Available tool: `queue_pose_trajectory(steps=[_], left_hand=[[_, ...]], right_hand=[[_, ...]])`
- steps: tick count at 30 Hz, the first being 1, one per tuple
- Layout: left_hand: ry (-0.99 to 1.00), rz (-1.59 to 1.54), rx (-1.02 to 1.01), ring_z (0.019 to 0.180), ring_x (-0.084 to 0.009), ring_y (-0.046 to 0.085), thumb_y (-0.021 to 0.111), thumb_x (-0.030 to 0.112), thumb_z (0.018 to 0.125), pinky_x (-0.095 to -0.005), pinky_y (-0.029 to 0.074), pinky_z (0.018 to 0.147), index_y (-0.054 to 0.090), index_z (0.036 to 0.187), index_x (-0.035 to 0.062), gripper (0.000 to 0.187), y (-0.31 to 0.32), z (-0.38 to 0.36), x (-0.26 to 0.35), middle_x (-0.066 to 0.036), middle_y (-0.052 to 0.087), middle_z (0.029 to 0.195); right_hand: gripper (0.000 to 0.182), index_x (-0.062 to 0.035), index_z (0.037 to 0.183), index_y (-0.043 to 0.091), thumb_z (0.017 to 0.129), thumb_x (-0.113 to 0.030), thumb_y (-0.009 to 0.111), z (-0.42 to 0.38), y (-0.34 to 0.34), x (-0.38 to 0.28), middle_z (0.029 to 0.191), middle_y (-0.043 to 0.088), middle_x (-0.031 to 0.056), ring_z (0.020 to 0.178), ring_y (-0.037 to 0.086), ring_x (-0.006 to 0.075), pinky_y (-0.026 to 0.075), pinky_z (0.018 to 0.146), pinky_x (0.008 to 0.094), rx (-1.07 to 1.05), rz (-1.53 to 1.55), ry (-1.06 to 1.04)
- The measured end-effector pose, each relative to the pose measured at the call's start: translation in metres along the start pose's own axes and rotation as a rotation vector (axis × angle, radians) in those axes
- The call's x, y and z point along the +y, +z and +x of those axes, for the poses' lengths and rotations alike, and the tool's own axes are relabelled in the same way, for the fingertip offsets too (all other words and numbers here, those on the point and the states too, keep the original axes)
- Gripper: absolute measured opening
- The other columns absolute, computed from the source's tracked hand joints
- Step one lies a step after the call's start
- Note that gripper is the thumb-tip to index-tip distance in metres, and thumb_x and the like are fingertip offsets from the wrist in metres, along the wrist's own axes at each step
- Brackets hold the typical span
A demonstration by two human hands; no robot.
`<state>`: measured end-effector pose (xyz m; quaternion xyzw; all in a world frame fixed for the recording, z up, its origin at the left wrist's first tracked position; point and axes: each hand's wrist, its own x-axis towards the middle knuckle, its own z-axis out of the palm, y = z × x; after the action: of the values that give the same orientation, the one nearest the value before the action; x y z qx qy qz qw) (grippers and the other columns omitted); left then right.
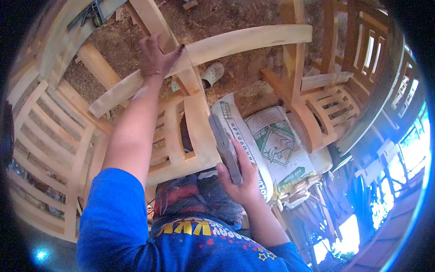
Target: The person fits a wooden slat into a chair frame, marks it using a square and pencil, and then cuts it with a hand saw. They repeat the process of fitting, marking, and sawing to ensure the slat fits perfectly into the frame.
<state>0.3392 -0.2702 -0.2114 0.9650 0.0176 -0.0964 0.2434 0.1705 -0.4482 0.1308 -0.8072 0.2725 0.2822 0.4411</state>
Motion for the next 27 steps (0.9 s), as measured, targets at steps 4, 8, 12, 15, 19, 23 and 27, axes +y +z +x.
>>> queue_pose_trajectory(steps=[4,8,12,15,19,23,27], left_hand=[[-0.013,0.002,-0.045,0.125,-0.0371,0.052,0.082,0.071,0.070,-0.0556,0.054,0.089,0.043,0.138,0.0318,0.088,0.006,0.000,-0.008,-0.009,0.043,0.132],[-0.016,-0.010,-0.059,0.125,-0.0377,0.052,0.081,0.072,0.070,-0.0558,0.053,0.090,0.043,0.138,0.0318,0.088,0.004,0.001,-0.008,-0.009,0.043,0.133],[0.006,0.031,-0.013,0.124,-0.0387,0.055,0.083,0.067,0.071,-0.0566,0.052,0.092,0.045,0.138,0.0282,0.086,0.004,-0.002,-0.004,-0.012,0.045,0.132],[0.004,0.036,-0.009,0.124,-0.0391,0.056,0.084,0.066,0.072,-0.0567,0.052,0.094,0.046,0.139,0.0267,0.086,0.003,0.003,-0.001,-0.013,0.047,0.132],[-0.074,0.034,-0.103,0.124,-0.0398,0.056,0.084,0.065,0.072,-0.0567,0.052,0.095,0.045,0.139,0.0259,0.088,-0.001,0.000,0.002,-0.014,0.046,0.135],[0.006,-0.023,-0.007,0.123,-0.0403,0.054,0.083,0.069,0.070,-0.0579,0.054,0.086,0.043,0.135,0.0305,0.085,0.009,-0.001,-0.009,-0.010,0.044,0.133],[0.028,-0.019,0.029,0.118,-0.0401,0.056,0.084,0.067,0.070,-0.0570,0.055,0.084,0.043,0.135,0.0304,0.085,0.013,-0.001,-0.012,-0.010,0.045,0.130]], right_hand=[[0.067,0.0019,0.152,0.046,0.096,-0.022,0.073,-0.035,-0.020,-0.005,0.095,0.076,0.0164,0.079,0.075,0.0244,0.057,0.076,0.0349,-0.045,-0.015,0.080],[0.065,0.0000,0.152,0.047,0.096,-0.022,0.072,-0.016,-0.013,-0.009,0.096,0.076,0.0179,0.084,0.077,0.0261,0.057,0.077,0.0361,-0.032,-0.004,0.094],[0.064,-0.0019,0.151,0.048,0.096,-0.021,0.072,0.049,0.010,-0.007,0.100,0.076,0.0210,0.091,0.077,0.0292,0.058,0.081,0.0377,-0.001,0.044,0.070],[0.063,-0.0005,0.151,0.048,0.096,-0.021,0.072,0.025,0.002,-0.007,0.104,0.076,0.0225,0.098,0.077,0.0327,0.058,0.086,0.0389,-0.003,0.003,0.050],[0.063,0.0014,0.149,0.048,0.096,-0.022,0.071,-0.042,-0.030,-0.020,0.106,0.076,0.0217,0.101,0.077,0.0347,0.057,0.091,0.0397,-0.050,-0.009,0.138],[0.062,0.0018,0.149,0.049,0.097,-0.023,0.071,-0.024,-0.025,-0.012,0.108,0.076,0.0220,0.101,0.076,0.0351,0.057,0.091,0.0401,-0.042,0.007,0.100],[0.060,-0.0001,0.148,0.050,0.097,-0.022,0.071,0.069,0.018,-0.010,0.108,0.075,0.0249,0.101,0.076,0.0384,0.057,0.089,0.0410,0.020,0.021,0.048]])
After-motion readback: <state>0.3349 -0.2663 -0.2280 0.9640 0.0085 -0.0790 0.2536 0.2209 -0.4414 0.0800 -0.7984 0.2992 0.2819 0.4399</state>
